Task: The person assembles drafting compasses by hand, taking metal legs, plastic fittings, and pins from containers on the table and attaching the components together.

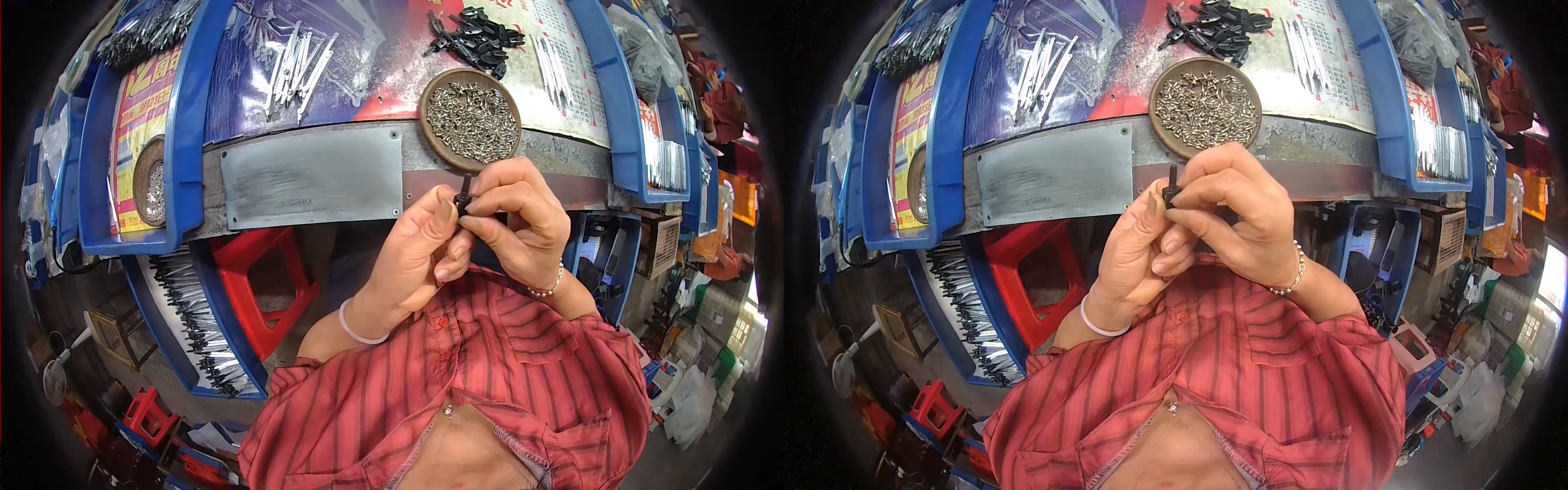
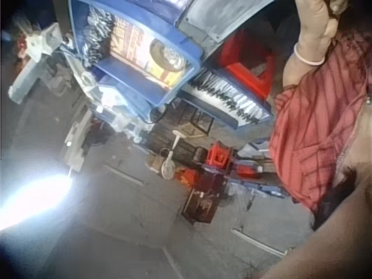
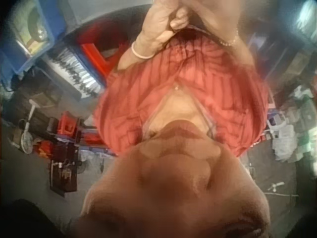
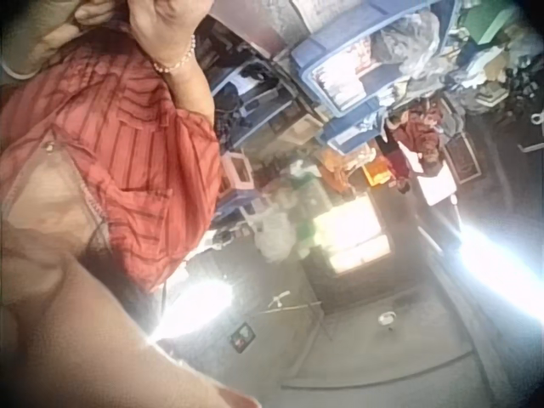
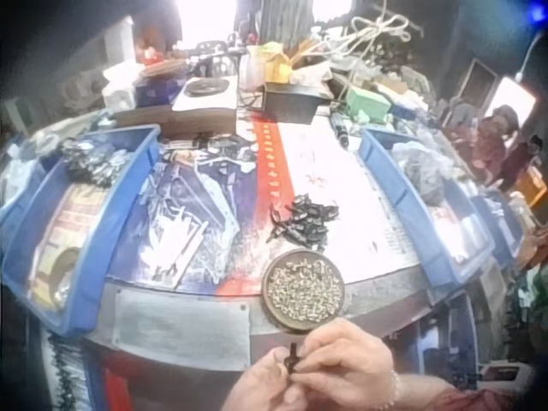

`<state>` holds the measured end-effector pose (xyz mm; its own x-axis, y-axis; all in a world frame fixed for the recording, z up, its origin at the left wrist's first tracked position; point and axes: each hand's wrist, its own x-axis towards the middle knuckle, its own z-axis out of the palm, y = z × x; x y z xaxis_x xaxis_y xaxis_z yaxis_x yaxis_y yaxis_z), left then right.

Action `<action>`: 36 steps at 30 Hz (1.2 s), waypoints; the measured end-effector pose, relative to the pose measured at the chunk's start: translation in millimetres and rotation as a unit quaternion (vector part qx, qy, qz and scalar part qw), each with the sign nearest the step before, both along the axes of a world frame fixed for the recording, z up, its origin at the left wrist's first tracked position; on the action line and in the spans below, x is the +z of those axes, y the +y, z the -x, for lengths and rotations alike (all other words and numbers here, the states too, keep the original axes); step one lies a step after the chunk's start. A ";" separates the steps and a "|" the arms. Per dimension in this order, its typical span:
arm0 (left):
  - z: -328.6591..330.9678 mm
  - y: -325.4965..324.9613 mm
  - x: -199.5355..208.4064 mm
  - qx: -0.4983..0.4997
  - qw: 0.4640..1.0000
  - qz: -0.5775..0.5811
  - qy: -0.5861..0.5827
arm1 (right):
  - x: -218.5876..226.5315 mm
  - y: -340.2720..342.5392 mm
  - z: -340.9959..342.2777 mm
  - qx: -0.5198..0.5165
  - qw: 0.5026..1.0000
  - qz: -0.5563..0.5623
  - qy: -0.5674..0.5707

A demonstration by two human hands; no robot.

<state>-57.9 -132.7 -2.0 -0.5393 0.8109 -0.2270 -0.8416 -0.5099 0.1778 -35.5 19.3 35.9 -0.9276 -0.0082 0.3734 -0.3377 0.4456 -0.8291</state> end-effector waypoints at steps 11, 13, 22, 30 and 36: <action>-1.6 2.2 -1.4 -0.007 0.999 -0.023 -0.025 | -10.3 -3.8 -4.8 -0.025 0.999 0.035 0.032; -0.8 2.3 -0.5 -0.007 0.999 -0.025 -0.021 | -12.6 -3.9 -6.4 -0.031 0.998 0.045 0.026; 0.7 1.7 -4.2 -0.008 1.000 -0.024 -0.001 | -20.0 -6.0 -12.4 -0.025 0.989 0.141 -0.027; 0.4 3.6 -9.1 -0.004 1.000 -0.027 -0.002 | -25.1 -11.7 -13.8 -0.028 0.970 0.235 -0.050; -0.8 3.7 -7.1 0.006 1.000 -0.008 0.005 | -16.6 -12.5 -14.9 -0.061 0.981 0.176 -0.045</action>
<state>-57.0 -129.0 -9.1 -0.5516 0.8075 -0.2090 -0.8334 -0.5234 0.1776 -20.6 6.9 19.3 -0.9433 0.2192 0.2491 -0.2175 0.1584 -0.9631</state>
